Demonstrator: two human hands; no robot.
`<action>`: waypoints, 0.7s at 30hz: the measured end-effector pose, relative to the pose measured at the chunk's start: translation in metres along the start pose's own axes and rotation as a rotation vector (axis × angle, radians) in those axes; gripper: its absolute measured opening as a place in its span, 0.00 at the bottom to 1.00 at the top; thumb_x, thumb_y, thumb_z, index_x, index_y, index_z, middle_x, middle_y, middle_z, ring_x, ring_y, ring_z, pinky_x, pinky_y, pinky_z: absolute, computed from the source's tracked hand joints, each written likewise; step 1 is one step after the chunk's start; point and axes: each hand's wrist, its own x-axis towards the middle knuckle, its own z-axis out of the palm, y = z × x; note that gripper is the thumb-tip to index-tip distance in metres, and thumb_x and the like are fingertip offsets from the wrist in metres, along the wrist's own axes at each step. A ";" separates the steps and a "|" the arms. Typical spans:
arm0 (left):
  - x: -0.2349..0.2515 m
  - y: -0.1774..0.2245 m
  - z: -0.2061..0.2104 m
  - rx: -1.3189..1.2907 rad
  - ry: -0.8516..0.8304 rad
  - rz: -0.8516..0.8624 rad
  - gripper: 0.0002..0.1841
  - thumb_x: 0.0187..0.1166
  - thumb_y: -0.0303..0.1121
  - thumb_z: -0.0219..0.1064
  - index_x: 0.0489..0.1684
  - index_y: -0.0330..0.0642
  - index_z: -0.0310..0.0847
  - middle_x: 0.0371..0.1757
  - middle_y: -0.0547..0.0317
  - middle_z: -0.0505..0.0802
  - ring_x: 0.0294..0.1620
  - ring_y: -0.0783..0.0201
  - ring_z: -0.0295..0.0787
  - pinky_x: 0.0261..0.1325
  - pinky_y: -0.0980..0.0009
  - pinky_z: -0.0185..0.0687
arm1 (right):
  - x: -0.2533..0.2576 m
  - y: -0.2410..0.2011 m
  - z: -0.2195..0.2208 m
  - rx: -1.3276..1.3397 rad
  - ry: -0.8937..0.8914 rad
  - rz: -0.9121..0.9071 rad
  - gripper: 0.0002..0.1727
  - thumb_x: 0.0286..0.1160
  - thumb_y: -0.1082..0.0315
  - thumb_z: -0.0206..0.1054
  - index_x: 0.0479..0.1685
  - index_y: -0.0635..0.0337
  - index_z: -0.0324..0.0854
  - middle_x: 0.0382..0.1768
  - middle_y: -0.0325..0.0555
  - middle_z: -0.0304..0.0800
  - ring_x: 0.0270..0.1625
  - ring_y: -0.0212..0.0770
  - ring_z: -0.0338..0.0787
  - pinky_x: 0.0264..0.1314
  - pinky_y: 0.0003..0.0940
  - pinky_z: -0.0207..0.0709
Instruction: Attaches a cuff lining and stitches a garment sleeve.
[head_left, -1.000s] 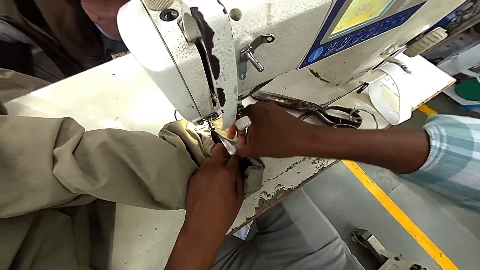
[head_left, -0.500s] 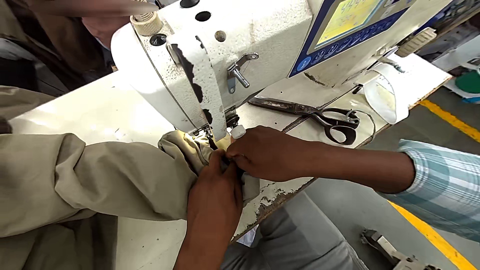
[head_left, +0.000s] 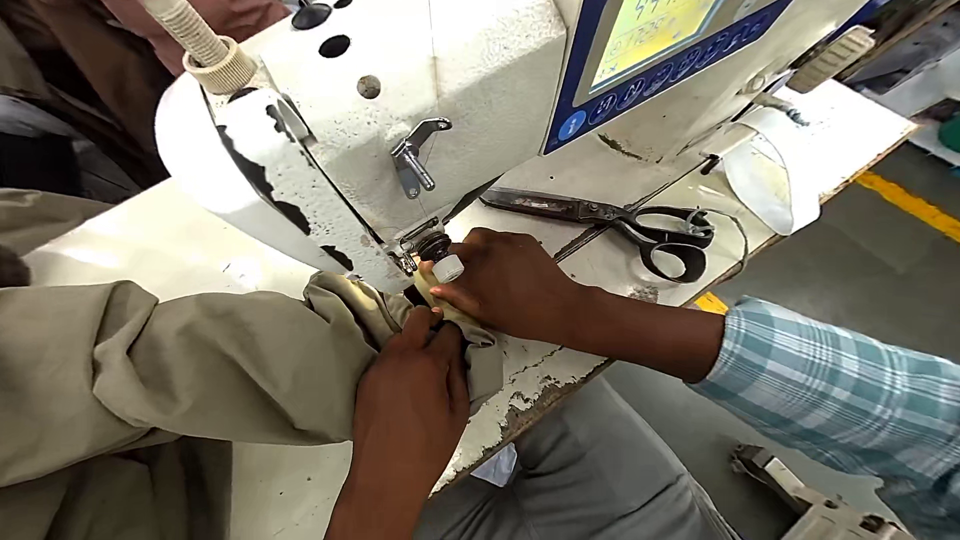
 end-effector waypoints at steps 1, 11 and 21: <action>0.000 0.000 0.000 -0.004 0.006 0.008 0.13 0.75 0.37 0.59 0.34 0.51 0.94 0.48 0.60 0.91 0.38 0.59 0.91 0.30 0.61 0.87 | 0.000 -0.002 0.000 -0.004 -0.013 -0.011 0.14 0.86 0.53 0.61 0.49 0.48 0.91 0.38 0.41 0.88 0.41 0.47 0.86 0.32 0.38 0.75; 0.002 -0.010 0.000 0.011 0.005 0.057 0.17 0.75 0.37 0.54 0.36 0.51 0.95 0.51 0.58 0.93 0.39 0.59 0.92 0.30 0.61 0.85 | 0.004 -0.007 0.001 -0.044 -0.049 -0.017 0.14 0.85 0.59 0.60 0.46 0.51 0.92 0.43 0.42 0.87 0.44 0.46 0.84 0.36 0.37 0.71; 0.019 -0.037 -0.003 0.033 0.008 0.138 0.16 0.74 0.37 0.54 0.34 0.51 0.92 0.42 0.61 0.92 0.36 0.60 0.91 0.31 0.61 0.85 | 0.018 -0.005 0.010 -0.010 0.025 0.021 0.14 0.82 0.60 0.61 0.44 0.51 0.93 0.44 0.43 0.90 0.46 0.47 0.86 0.39 0.40 0.73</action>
